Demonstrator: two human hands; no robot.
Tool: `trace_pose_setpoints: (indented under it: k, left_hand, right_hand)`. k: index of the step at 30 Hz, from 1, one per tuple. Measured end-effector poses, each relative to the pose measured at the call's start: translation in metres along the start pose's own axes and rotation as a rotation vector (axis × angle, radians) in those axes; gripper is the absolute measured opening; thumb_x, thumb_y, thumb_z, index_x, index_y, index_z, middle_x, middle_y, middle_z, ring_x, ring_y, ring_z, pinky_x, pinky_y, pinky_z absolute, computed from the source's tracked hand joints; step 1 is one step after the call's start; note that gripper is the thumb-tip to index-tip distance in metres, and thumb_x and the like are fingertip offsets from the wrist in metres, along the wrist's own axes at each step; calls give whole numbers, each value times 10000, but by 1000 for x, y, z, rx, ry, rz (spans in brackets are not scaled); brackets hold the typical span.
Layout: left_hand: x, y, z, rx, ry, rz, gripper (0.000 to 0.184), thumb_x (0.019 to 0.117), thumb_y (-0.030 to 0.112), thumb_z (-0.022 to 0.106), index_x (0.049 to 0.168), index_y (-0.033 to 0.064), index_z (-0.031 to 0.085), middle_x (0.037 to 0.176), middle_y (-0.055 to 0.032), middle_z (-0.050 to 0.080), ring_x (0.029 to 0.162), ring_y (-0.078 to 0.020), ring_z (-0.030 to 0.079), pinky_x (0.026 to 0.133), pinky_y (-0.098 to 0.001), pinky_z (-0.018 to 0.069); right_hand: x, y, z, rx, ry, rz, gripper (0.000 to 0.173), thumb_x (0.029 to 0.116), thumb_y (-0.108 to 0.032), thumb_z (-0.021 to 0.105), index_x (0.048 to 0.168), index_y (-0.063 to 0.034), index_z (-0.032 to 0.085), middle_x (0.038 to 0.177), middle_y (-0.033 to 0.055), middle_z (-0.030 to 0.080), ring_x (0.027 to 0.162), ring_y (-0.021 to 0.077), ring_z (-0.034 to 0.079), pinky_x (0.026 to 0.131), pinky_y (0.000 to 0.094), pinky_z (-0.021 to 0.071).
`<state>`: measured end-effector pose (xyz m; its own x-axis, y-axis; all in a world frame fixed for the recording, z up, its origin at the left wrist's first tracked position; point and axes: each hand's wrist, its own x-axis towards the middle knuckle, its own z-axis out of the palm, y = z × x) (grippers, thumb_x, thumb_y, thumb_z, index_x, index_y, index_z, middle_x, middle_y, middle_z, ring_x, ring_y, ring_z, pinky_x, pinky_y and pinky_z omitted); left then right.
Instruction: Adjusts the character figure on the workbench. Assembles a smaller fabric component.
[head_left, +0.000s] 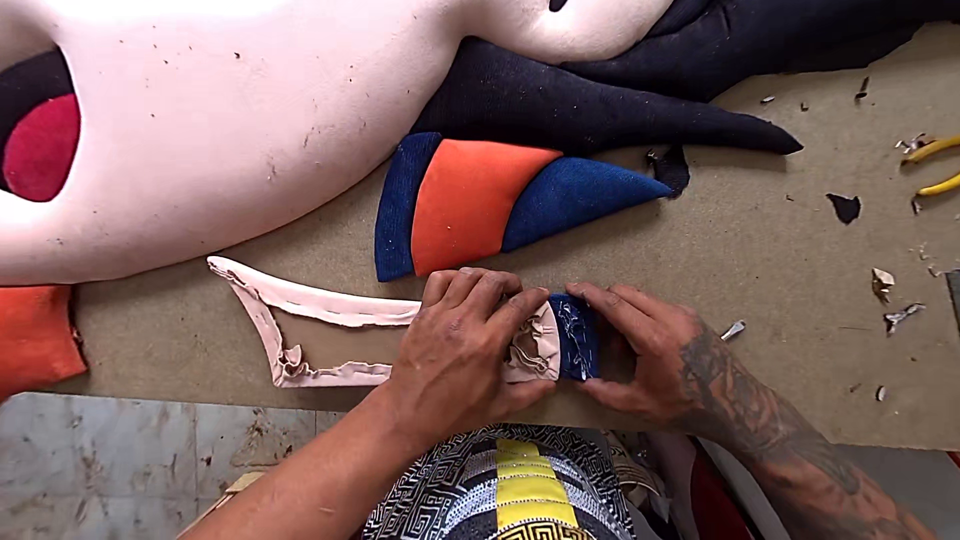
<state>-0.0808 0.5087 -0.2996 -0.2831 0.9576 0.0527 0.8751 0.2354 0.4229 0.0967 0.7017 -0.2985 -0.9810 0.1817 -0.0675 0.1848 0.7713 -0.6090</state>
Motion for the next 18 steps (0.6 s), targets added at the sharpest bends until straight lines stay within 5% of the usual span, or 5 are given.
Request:
trace_pose_setpoints:
  k: [7,18]
  left_hand:
    - [5,5,0,21,-24,-43,803,641,786,702,1265,280,718,1177,2,657,1095,-203,579,958,-455,420]
    - [4,7,5,75,10,-15,837,658,812,694,1270,242,720,1145,-20,652,1058,-219,577,961,-467,408]
  right_hand:
    - [2,-1,-4,-117,-53,-49,927,654,-507,836,1458,-125,580,942,26,649,742,153,629,580,318,526]
    - [4,6,-1,-42,2,-81,854,666,-502,822,1404,-114,632,891,2,661,695,105,606,557,276,499]
